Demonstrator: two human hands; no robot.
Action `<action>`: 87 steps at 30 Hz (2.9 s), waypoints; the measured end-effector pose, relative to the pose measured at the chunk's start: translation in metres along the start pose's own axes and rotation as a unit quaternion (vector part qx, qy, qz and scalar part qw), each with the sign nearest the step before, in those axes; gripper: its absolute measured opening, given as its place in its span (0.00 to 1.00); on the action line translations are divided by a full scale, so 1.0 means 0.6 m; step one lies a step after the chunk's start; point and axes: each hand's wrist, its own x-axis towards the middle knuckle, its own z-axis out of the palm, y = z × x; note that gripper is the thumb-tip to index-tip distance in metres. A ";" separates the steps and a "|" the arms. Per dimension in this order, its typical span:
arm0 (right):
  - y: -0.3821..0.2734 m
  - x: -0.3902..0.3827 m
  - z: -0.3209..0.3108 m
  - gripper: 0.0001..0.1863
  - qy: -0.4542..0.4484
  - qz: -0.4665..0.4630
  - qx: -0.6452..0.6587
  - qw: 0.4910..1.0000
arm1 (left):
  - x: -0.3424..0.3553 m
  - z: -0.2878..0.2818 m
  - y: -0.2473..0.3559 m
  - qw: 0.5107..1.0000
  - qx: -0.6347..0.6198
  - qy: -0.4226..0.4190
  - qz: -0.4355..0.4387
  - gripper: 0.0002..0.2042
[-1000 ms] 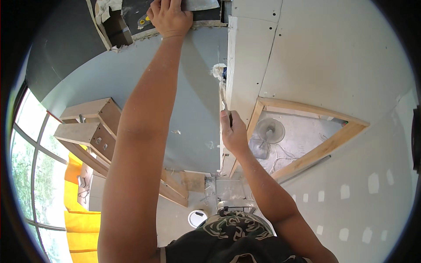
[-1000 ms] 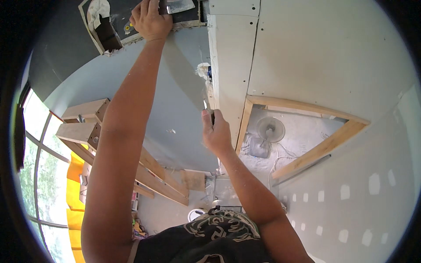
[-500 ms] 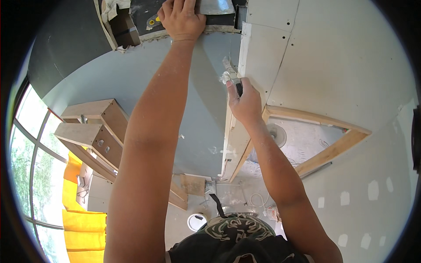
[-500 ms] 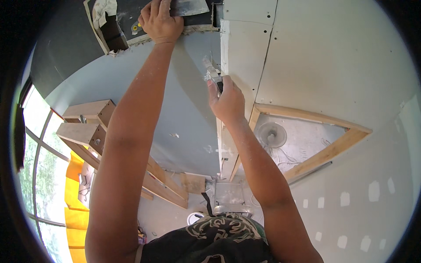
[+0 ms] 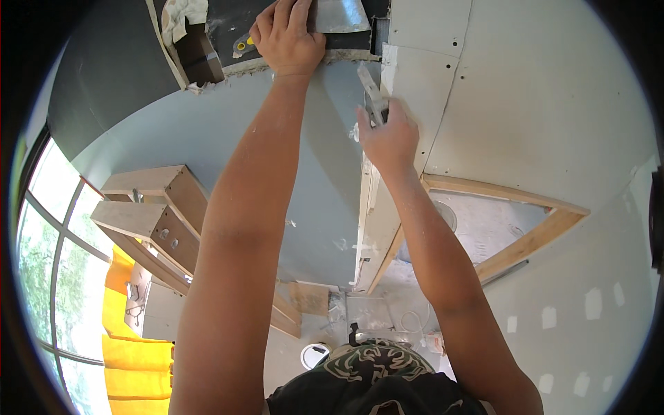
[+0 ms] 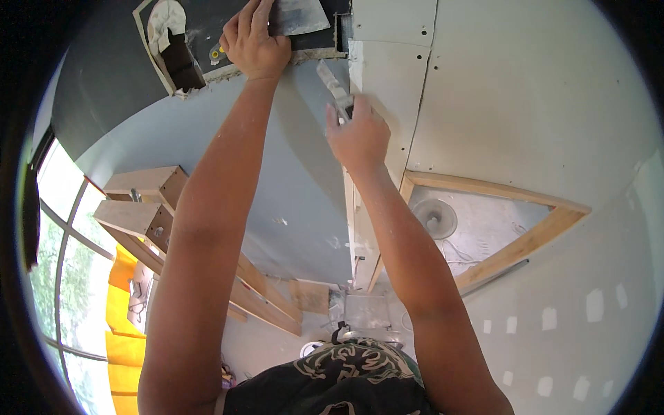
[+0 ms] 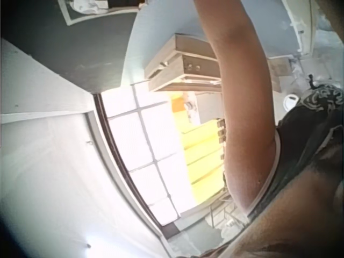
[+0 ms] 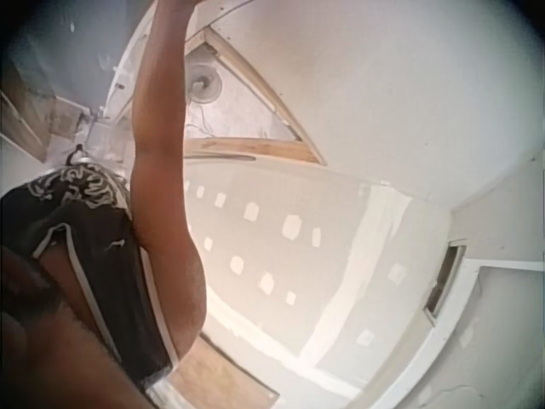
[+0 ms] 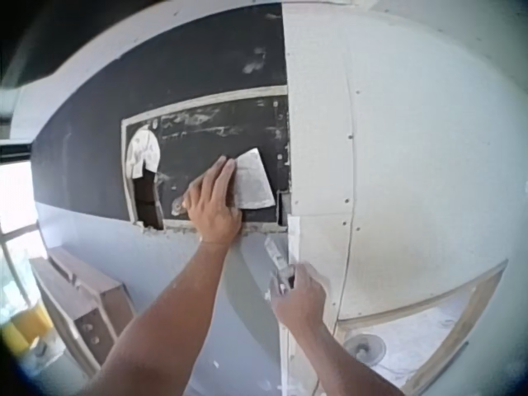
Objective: Apply drywall compound to wall seams and around an electrical box using a putty knife.
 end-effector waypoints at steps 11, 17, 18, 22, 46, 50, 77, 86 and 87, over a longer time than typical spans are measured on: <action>-0.006 0.035 0.034 0.13 0.037 -0.038 -0.014 0.999 | -0.007 0.011 -0.009 1.000 0.015 0.011 0.001 0.25; -0.010 0.037 -0.025 0.10 0.072 0.007 0.017 0.997 | -0.006 0.002 -0.005 1.000 0.012 -0.006 -0.007 0.27; -0.009 0.036 -0.032 0.10 0.070 0.008 0.016 0.997 | -0.006 0.002 -0.004 1.000 0.016 -0.007 -0.005 0.27; -0.008 0.008 -0.055 0.14 0.076 0.016 0.060 0.995 | -0.008 0.003 -0.011 1.000 0.016 -0.006 -0.002 0.29; 0.123 -0.099 -0.058 0.20 -0.140 -0.059 -0.148 0.977 | -0.019 0.017 -0.019 1.000 0.024 0.013 0.012 0.32; 0.124 -0.097 -0.059 0.19 -0.138 -0.055 -0.155 0.977 | -0.022 0.021 -0.021 1.000 0.023 0.011 0.013 0.33; 0.142 -0.146 -0.035 0.28 -0.142 0.060 -0.093 0.984 | -0.008 0.008 -0.013 1.000 0.029 0.002 -0.001 0.28; 0.063 -0.151 0.011 0.20 -0.058 0.103 0.140 0.983 | -0.010 0.004 -0.012 0.999 0.029 -0.008 -0.015 0.26; 0.052 -0.137 0.018 0.19 -0.021 0.144 0.161 0.976 | -0.009 0.005 -0.010 0.999 0.032 -0.009 -0.015 0.26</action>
